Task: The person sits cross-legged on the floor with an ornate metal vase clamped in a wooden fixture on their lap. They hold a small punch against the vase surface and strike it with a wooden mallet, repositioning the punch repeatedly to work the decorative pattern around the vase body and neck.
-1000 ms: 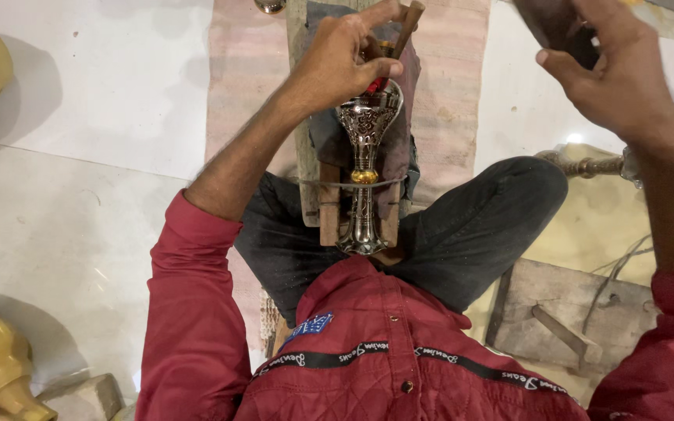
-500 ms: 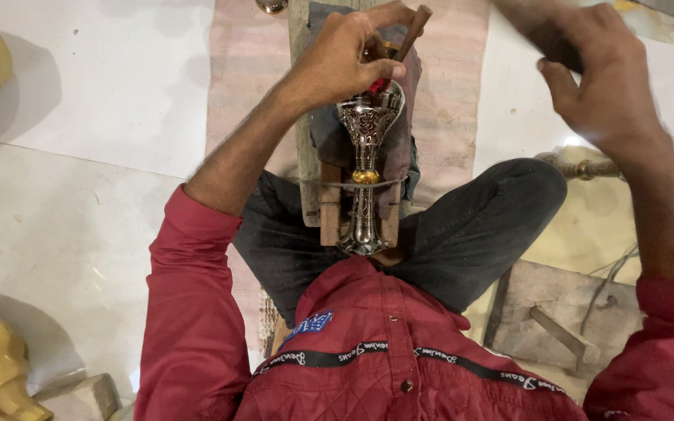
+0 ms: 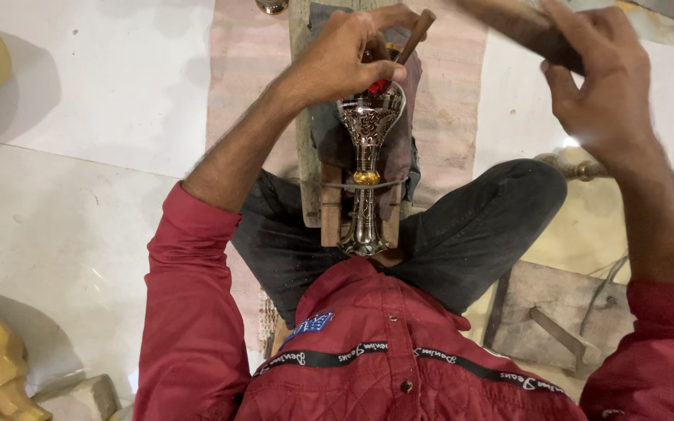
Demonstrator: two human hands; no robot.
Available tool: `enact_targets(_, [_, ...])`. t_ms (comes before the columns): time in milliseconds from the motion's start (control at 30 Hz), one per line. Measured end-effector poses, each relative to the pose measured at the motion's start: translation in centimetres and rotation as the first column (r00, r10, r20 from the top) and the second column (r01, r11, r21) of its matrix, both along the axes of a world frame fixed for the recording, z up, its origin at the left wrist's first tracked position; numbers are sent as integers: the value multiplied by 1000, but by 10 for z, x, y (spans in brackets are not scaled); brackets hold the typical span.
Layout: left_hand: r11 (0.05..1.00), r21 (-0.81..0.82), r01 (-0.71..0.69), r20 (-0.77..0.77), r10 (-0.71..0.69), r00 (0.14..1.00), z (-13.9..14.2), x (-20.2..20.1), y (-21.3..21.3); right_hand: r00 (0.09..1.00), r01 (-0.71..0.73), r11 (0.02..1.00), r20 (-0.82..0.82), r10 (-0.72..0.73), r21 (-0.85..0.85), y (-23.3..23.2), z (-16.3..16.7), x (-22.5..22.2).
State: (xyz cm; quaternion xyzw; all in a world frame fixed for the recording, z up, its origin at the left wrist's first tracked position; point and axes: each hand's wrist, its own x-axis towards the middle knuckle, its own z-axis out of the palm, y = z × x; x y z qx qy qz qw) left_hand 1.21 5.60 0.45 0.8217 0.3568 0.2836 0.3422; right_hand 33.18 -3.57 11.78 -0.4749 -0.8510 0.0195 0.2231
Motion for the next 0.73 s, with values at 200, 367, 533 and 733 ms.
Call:
enact_targets(200, [999, 24, 37, 48, -38, 998, -2, -1, 2, 998, 71, 997, 5, -70, -24, -5, 0, -1])
enact_targets(367, [996, 22, 86, 100, -88, 991, 2, 2, 1, 919, -62, 965, -391, -44, -254, -5, -6, 0])
enact_targets(533, [993, 7, 119, 48, -120, 992, 11, -3, 4, 994, 86, 993, -59, -91, -84, -3, -13, 8])
enact_targets(733, [993, -7, 121, 65, -121, 991, 10, 0, 8, 993, 91, 996, 72, -92, 21, -7, -22, 13])
